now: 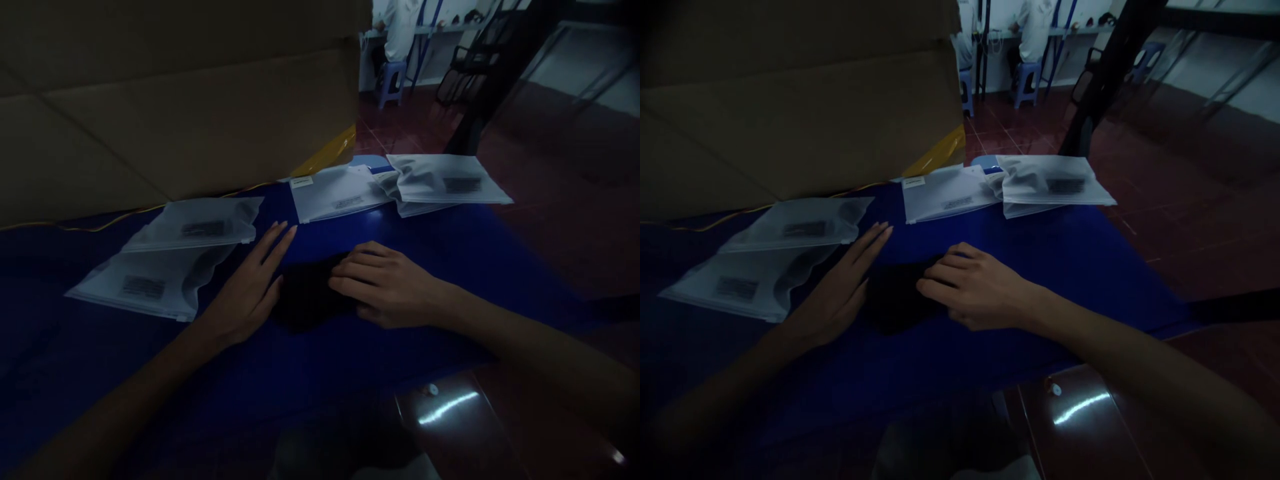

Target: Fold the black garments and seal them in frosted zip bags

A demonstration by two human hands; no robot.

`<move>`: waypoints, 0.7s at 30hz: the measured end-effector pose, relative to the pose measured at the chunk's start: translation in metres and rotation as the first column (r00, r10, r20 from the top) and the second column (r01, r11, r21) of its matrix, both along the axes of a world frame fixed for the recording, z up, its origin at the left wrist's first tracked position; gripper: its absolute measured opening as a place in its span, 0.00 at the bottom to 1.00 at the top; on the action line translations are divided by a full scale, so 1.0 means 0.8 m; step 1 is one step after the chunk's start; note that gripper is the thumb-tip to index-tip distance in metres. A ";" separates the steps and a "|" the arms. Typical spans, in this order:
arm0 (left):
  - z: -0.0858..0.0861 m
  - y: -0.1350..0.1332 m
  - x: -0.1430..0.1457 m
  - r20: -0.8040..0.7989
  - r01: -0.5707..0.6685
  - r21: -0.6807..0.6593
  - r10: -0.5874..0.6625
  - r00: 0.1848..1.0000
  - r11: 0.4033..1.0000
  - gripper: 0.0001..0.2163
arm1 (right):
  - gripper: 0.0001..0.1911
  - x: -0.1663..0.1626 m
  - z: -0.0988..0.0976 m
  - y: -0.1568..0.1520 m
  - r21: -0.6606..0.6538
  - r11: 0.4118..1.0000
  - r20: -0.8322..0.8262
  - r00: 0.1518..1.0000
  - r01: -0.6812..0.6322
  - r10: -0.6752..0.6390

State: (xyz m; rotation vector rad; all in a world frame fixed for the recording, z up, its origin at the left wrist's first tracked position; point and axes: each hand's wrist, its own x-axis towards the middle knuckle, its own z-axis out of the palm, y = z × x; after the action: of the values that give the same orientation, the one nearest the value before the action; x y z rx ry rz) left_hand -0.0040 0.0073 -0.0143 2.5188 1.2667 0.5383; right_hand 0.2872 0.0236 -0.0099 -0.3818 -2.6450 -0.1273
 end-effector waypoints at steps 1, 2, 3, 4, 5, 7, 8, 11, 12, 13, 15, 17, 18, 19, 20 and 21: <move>-0.001 0.006 0.002 -0.009 -0.004 0.008 0.004 1.000 1.000 0.29 | 0.17 -0.001 0.000 -0.001 -0.008 1.000 0.001 1.000 -0.012 0.012; -0.003 0.013 0.003 -0.028 -0.017 0.020 0.018 0.999 1.000 0.29 | 0.17 -0.001 0.000 -0.001 -0.015 1.000 0.003 1.000 -0.019 0.019; -0.004 0.020 0.006 -0.044 -0.034 0.028 0.035 0.998 0.999 0.29 | 0.17 -0.001 0.000 -0.001 -0.019 1.000 0.003 1.000 -0.022 0.022; -0.006 0.029 0.009 -0.062 -0.056 0.022 0.057 0.996 0.998 0.29 | 0.16 -0.001 0.000 -0.001 -0.019 1.000 0.002 1.000 -0.023 0.023; -0.008 0.038 0.012 -0.078 -0.068 0.012 0.068 0.995 0.998 0.30 | 0.16 -0.001 0.000 0.000 -0.018 1.000 0.000 1.000 -0.023 0.023; -0.012 0.057 0.019 -0.103 -0.076 0.003 0.076 0.992 0.997 0.30 | 0.16 0.000 0.000 0.001 -0.019 0.999 -0.003 1.000 -0.029 0.029; -0.015 0.067 0.023 -0.112 -0.078 0.021 0.080 0.990 0.997 0.31 | 0.16 0.000 0.000 0.001 -0.021 0.999 -0.004 1.000 -0.031 0.031; -0.020 0.090 0.031 -0.172 -0.087 0.019 0.089 0.981 0.996 0.35 | 0.17 0.001 -0.001 0.002 -0.029 0.999 -0.008 0.999 -0.034 0.033; -0.021 0.094 0.033 -0.189 -0.080 0.013 0.081 0.979 0.997 0.35 | 0.17 0.001 -0.001 0.002 -0.029 0.999 -0.010 0.999 -0.032 0.032; -0.022 0.097 0.034 -0.205 -0.079 0.010 0.080 0.976 0.997 0.35 | 0.17 0.001 -0.001 0.002 -0.029 0.999 -0.011 1.000 -0.030 0.030; -0.023 0.100 0.035 -0.232 -0.075 0.008 0.074 0.970 0.997 0.34 | 0.17 0.001 -0.001 0.002 -0.029 0.999 -0.011 1.000 -0.029 0.028; -0.023 0.099 0.035 -0.242 -0.086 0.030 0.091 0.966 0.996 0.33 | 0.17 0.001 -0.001 0.002 -0.033 0.999 -0.013 1.000 -0.028 0.027; -0.023 0.097 0.035 -0.243 -0.091 0.050 0.101 0.965 0.995 0.33 | 0.17 0.001 -0.001 0.002 -0.034 0.999 -0.012 1.000 -0.027 0.027; -0.022 0.096 0.035 -0.244 -0.093 0.072 0.108 0.964 0.993 0.33 | 0.17 0.002 -0.001 0.002 -0.034 0.999 -0.010 1.000 -0.027 0.026; -0.021 0.094 0.035 -0.246 -0.093 0.093 0.113 0.963 0.991 0.32 | 0.17 0.002 0.000 0.003 -0.031 0.999 -0.010 1.000 -0.028 0.027; -0.020 0.091 0.036 -0.250 -0.090 0.112 0.116 0.961 0.990 0.30 | 0.17 0.002 -0.001 0.003 -0.024 0.999 -0.011 0.999 -0.030 0.030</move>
State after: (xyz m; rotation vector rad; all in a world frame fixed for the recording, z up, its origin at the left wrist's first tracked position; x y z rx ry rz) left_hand 0.0246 0.0801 -0.0303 2.6859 1.5031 0.3105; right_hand 0.2890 0.0262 -0.0103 -0.3501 -2.6427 -0.0831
